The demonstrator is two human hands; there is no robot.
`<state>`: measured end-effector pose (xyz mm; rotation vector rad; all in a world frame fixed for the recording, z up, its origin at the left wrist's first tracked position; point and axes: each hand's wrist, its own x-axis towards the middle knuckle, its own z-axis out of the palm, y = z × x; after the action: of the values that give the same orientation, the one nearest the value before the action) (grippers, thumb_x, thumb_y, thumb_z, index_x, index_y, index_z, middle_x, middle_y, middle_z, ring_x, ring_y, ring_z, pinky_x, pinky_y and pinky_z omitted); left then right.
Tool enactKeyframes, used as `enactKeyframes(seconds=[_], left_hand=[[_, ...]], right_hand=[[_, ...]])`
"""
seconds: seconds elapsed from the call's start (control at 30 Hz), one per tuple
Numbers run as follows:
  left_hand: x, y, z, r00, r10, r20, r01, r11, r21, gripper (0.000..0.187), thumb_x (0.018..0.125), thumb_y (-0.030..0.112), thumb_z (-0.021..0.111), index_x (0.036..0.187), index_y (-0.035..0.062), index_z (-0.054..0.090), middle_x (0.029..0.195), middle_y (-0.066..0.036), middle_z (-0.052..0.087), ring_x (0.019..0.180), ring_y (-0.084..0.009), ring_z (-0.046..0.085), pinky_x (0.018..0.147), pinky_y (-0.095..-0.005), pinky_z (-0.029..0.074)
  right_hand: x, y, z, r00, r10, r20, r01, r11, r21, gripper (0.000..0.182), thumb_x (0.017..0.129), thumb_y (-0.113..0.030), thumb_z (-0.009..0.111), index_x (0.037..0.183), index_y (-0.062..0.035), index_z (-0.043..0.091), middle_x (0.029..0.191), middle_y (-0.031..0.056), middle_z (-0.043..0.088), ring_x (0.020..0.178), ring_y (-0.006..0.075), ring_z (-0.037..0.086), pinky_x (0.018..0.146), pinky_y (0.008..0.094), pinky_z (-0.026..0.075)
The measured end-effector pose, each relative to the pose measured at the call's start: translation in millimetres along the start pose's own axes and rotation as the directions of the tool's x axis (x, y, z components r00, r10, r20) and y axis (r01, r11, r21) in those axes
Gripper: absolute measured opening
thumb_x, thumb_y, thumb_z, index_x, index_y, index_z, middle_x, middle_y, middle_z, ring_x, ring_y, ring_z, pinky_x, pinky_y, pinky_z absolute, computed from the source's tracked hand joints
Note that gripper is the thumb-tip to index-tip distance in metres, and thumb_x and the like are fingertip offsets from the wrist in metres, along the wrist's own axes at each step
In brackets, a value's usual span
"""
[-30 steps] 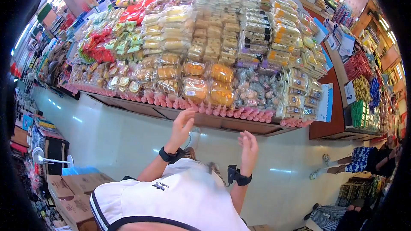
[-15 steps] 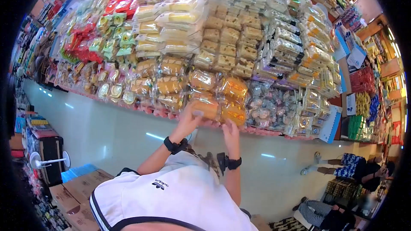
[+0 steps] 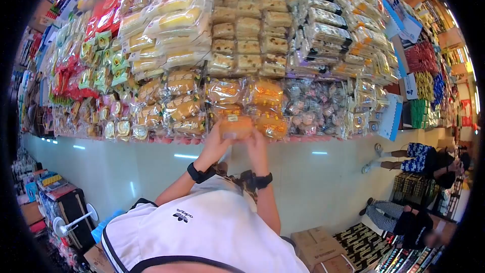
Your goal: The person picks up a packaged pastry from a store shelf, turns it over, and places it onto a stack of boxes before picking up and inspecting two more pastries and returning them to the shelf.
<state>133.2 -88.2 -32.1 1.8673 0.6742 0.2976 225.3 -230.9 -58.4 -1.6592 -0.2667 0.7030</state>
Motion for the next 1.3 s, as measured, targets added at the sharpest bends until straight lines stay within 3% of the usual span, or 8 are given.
enactKeyframes(seconds=[0.17, 0.23, 0.3, 0.47, 0.57, 0.87, 0.97, 1.3], left_hand=[[-12.1, 13.4, 10.4, 0.991, 0.135, -0.014, -0.133, 0.986, 0.103, 0.061, 0.083, 0.010, 0.066, 0.138, -0.0005, 0.041, 0.123, -0.027, 0.056, 0.115, -0.0392, 0.055, 0.096, -0.0430, 0.045], [-14.5, 19.5, 20.0, 0.991, 0.128, 0.045, -0.120, 0.981, -0.154, 0.057, 0.088, 0.012, 0.064, 0.138, -0.0027, 0.040, 0.129, -0.025, 0.052, 0.114, -0.0335, 0.056, 0.098, -0.0409, 0.044], [-26.6, 62.2, 21.8, 0.987, 0.101, 0.129, -0.096, 0.994, -0.047, 0.053, 0.092, 0.013, 0.061, 0.137, -0.0048, 0.040, 0.129, -0.021, 0.051, 0.115, -0.0299, 0.054, 0.100, -0.0388, 0.043], [-54.6, 90.4, 66.3, 0.931, 0.143, 0.335, 0.001, 0.918, -0.396, 0.050, 0.091, 0.009, 0.059, 0.136, -0.0040, 0.041, 0.126, -0.019, 0.049, 0.111, -0.0275, 0.052, 0.099, -0.0363, 0.041], [-72.5, 91.5, 97.1, 0.893, 0.279, 0.353, -0.240, 0.959, -0.149, 0.048, 0.090, 0.008, 0.059, 0.134, -0.0038, 0.044, 0.126, -0.018, 0.049, 0.109, -0.0260, 0.052, 0.097, -0.0357, 0.041], [-167.8, 174.3, 171.0, 0.667, 0.492, 0.560, -0.371, 0.871, -0.323, 0.043, 0.089, 0.001, 0.057, 0.130, 0.0003, 0.048, 0.119, -0.011, 0.058, 0.104, -0.0203, 0.058, 0.090, -0.0325, 0.047], [-198.0, 183.7, 192.7, 0.569, 0.472, 0.673, -0.300, 0.882, -0.364, 0.042, 0.090, 0.001, 0.058, 0.130, 0.0004, 0.048, 0.118, -0.010, 0.058, 0.103, -0.0186, 0.058, 0.087, -0.0309, 0.049], [-253.0, 190.0, 248.5, 0.142, 0.530, 0.836, -0.419, 0.798, -0.434, 0.044, 0.090, 0.008, 0.062, 0.132, 0.0036, 0.049, 0.121, -0.009, 0.058, 0.109, -0.0177, 0.055, 0.087, -0.0312, 0.047]], right_hand=[[-27.8, 6.1, -16.8, 0.956, -0.246, -0.159, 0.187, 0.931, -0.313, 0.035, 0.094, -0.013, 0.058, 0.126, -0.0001, 0.053, 0.117, 0.0114, 0.061, 0.112, 0.0232, 0.056, 0.097, 0.0350, 0.044], [-39.7, -4.0, -31.7, 0.948, -0.263, -0.181, 0.190, 0.919, -0.345, 0.033, 0.093, -0.013, 0.060, 0.123, -0.0017, 0.055, 0.116, 0.0126, 0.061, 0.113, 0.0241, 0.056, 0.098, 0.0350, 0.043], [-61.2, -17.6, -40.4, 0.901, -0.300, -0.313, 0.273, 0.954, -0.128, 0.034, 0.093, -0.017, 0.058, 0.122, 0.0007, 0.055, 0.118, 0.0138, 0.058, 0.106, 0.0250, 0.057, 0.092, 0.0357, 0.046], [-107.3, 2.4, -85.5, 0.802, -0.317, -0.506, 0.324, 0.943, -0.077, 0.030, 0.092, -0.013, 0.060, 0.119, 0.0001, 0.057, 0.120, 0.0124, 0.054, 0.109, 0.0231, 0.057, 0.090, 0.0322, 0.049], [-145.9, 5.5, -113.0, 0.758, -0.283, -0.588, 0.372, 0.928, 0.033, 0.029, 0.093, -0.013, 0.060, 0.119, -0.0002, 0.058, 0.121, 0.0115, 0.052, 0.109, 0.0228, 0.058, 0.092, 0.0320, 0.049], [-296.5, -2.5, -179.2, 0.604, -0.073, -0.794, 0.295, 0.946, 0.137, 0.028, 0.093, -0.012, 0.058, 0.120, -0.0024, 0.059, 0.117, 0.0109, 0.057, 0.106, 0.0208, 0.059, 0.088, 0.0312, 0.049], [-339.2, 11.1, -185.8, 0.470, -0.069, -0.880, 0.279, 0.958, 0.073, 0.029, 0.096, -0.010, 0.052, 0.123, -0.0032, 0.056, 0.111, 0.0058, 0.063, 0.098, 0.0136, 0.059, 0.085, 0.0283, 0.049], [-436.8, 27.4, -173.4, 0.052, 0.041, -0.998, 0.229, 0.972, 0.052, 0.028, 0.093, -0.012, 0.056, 0.119, -0.0002, 0.058, 0.122, 0.0123, 0.058, 0.108, 0.0205, 0.059, 0.090, 0.0319, 0.048]])
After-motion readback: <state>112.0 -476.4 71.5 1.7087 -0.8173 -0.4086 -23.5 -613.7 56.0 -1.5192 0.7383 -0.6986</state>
